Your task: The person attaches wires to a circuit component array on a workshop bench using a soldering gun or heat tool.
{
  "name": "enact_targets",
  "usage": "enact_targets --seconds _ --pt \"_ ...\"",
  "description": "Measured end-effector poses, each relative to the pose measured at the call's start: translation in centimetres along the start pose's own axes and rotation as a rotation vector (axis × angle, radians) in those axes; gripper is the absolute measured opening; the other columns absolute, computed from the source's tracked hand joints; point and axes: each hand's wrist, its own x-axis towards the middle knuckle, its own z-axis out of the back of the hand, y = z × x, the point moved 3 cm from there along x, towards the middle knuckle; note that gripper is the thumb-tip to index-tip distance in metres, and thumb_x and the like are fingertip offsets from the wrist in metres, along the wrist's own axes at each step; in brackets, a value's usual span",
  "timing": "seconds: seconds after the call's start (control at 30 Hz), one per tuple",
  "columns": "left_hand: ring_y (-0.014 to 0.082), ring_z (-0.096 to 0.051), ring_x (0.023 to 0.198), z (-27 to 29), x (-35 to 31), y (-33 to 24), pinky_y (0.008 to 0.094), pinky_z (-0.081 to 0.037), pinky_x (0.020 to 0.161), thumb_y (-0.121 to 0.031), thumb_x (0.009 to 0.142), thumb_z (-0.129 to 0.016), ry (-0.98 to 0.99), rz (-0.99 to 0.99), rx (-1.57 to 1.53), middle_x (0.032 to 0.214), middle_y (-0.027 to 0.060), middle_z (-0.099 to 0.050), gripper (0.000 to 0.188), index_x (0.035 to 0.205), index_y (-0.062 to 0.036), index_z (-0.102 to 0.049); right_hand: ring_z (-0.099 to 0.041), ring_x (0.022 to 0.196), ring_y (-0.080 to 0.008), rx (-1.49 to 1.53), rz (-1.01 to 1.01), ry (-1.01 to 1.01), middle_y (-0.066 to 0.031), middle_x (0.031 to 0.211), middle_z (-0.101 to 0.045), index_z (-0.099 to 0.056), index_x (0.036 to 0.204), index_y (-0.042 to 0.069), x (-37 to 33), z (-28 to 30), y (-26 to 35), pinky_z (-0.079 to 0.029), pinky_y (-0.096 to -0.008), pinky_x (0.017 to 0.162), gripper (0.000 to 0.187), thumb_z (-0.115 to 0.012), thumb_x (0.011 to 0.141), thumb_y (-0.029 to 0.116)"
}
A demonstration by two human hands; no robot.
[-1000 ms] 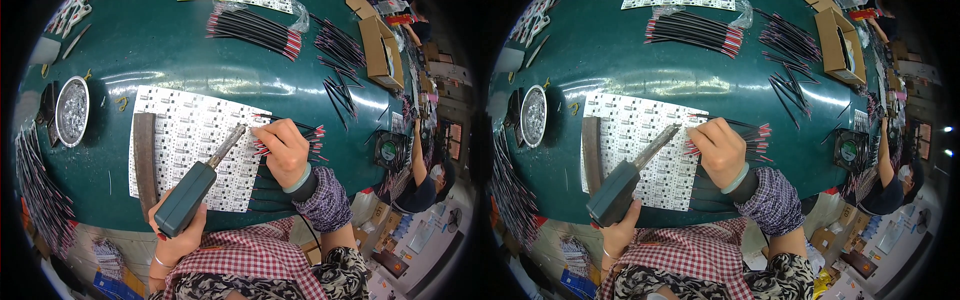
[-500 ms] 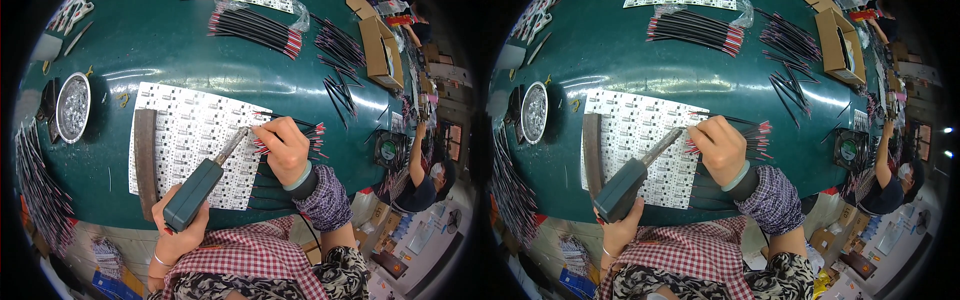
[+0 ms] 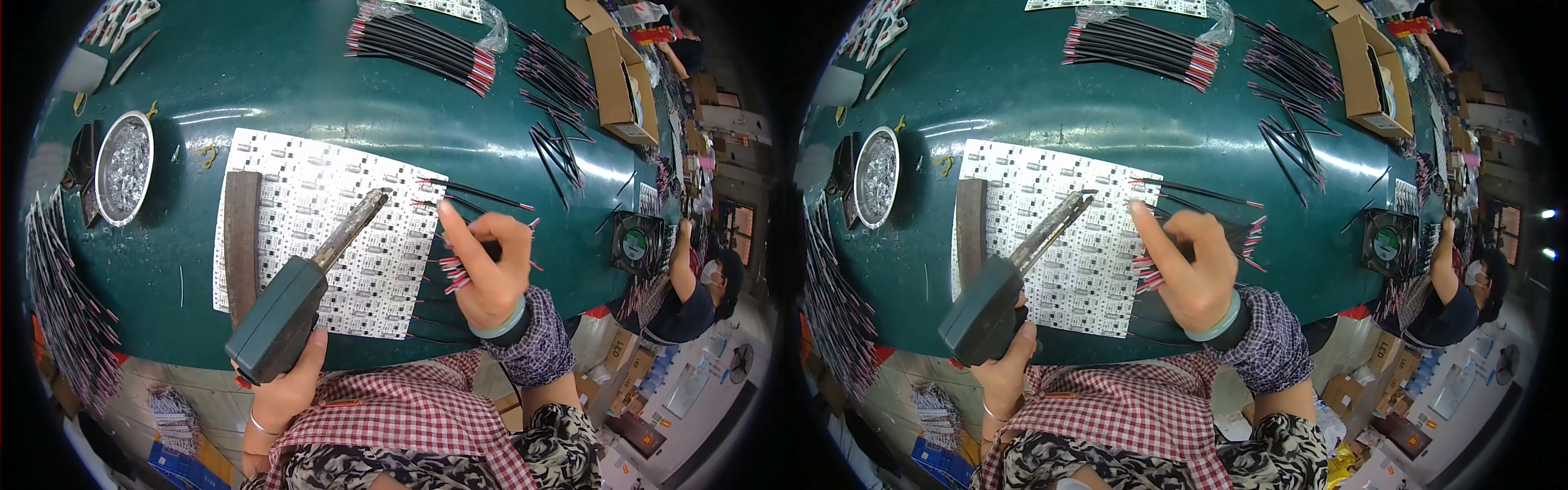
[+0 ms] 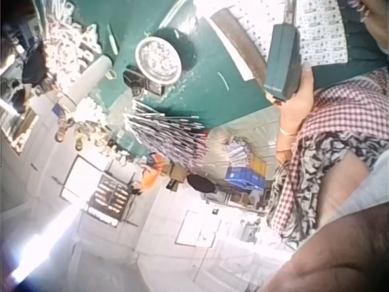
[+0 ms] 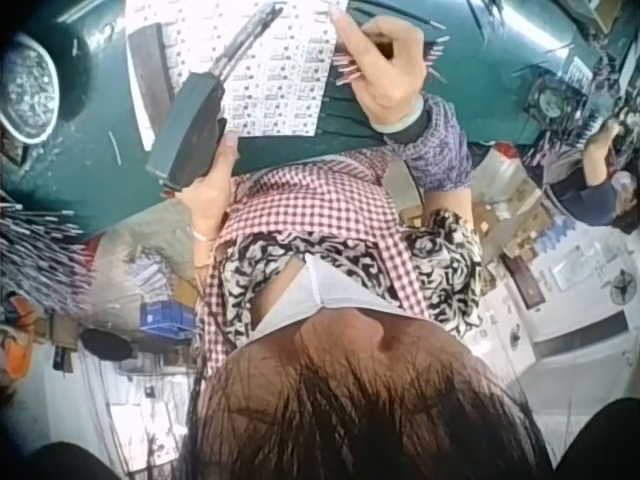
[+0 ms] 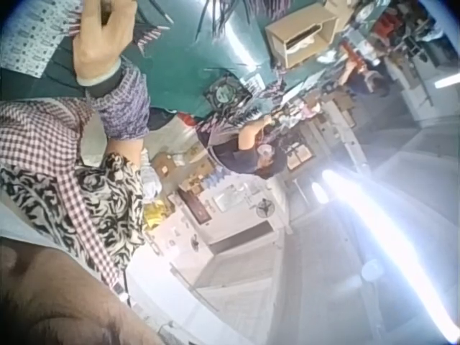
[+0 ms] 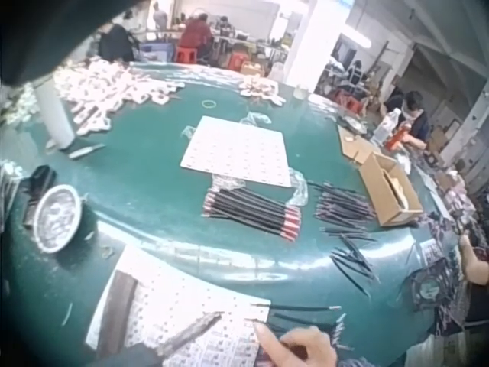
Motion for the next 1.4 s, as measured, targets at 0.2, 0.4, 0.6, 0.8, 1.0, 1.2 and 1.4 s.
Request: enact_targets --seconds 0.2,0.4,0.6,0.8,1.0,1.2,1.4 --pt "0.0110 -0.066 0.078 0.4 0.2 1.2 0.0248 -0.053 0.064 0.002 0.083 -0.076 0.076 -0.126 0.078 0.102 0.0083 -0.071 0.033 0.115 0.0033 -0.068 -0.057 0.080 -0.0263 -0.028 0.050 0.091 -0.0095 0.092 -0.056 -0.067 0.125 -0.001 -0.2 -2.3 -0.7 -0.046 -0.0360 0.066 0.062 -0.064 0.063 -0.009" --pt "0.0116 -0.066 0.076 -0.2 0.0 0.7 0.0257 -0.054 0.064 0.001 0.082 -0.077 0.082 -0.147 0.095 0.098 0.0086 -0.071 0.031 0.112 0.0027 -0.068 -0.063 0.082 -0.0318 0.022 0.023 0.082 -0.0133 0.094 -0.065 -0.071 0.109 -0.002 -0.4 -2.2 -0.8 -0.053 -0.0379 0.068 0.060 -0.058 0.052 -0.015" --pt "0.0143 -0.064 0.062 -0.4 0.3 0.3 0.0283 -0.051 0.059 -0.004 0.079 -0.079 0.085 -0.253 0.229 0.079 0.0089 -0.071 0.017 0.095 0.0014 -0.074 -0.063 0.084 -0.0317 0.016 0.046 0.057 -0.0131 0.097 -0.066 -0.070 0.107 -0.003 -0.3 -2.5 -0.6 -0.054 -0.0382 0.069 0.057 -0.058 0.052 -0.014" --pt "0.0180 -0.063 0.065 -0.8 0.8 -0.1 0.0294 -0.050 0.059 0.000 0.078 -0.075 0.127 -0.252 0.189 0.085 0.0132 -0.068 0.017 0.094 0.0046 -0.072 -0.062 0.084 -0.0315 -0.011 0.074 0.066 -0.0126 0.096 -0.065 -0.070 0.106 -0.003 -0.1 -2.5 -0.4 -0.054 -0.0379 0.069 0.057 -0.058 0.051 -0.013" --pt "0.0183 -0.062 0.064 -1.1 1.1 -0.2 0.0291 -0.049 0.058 0.002 0.077 -0.072 0.176 -0.273 0.168 0.084 0.0131 -0.066 0.017 0.094 0.0068 -0.070 -0.062 0.083 -0.0311 -0.018 0.067 0.064 -0.0128 0.096 -0.065 -0.071 0.105 -0.003 -0.3 -2.6 -0.5 -0.053 -0.0376 0.068 0.056 -0.059 0.052 -0.013" --pt "0.0175 -0.062 0.063 -1.0 1.2 -0.5 0.0286 -0.049 0.057 0.004 0.076 -0.072 0.216 -0.297 0.229 0.083 0.0132 -0.066 0.017 0.093 0.0071 -0.070 -0.061 0.078 -0.0269 -0.047 0.101 0.035 -0.0100 0.091 -0.064 -0.069 0.102 -0.003 -0.1 -2.6 -0.4 -0.052 -0.0347 0.063 0.044 -0.065 0.058 -0.006" --pt "0.0171 -0.061 0.062 -0.9 0.8 -0.1 0.0278 -0.049 0.056 0.004 0.075 -0.071 0.178 -0.295 0.226 0.082 0.0127 -0.066 0.018 0.093 0.0065 -0.070 -0.061 0.078 -0.0269 -0.058 0.109 0.031 -0.0103 0.091 -0.064 -0.069 0.101 -0.003 -0.1 -2.6 -0.4 -0.052 -0.0346 0.063 0.043 -0.065 0.059 -0.005"
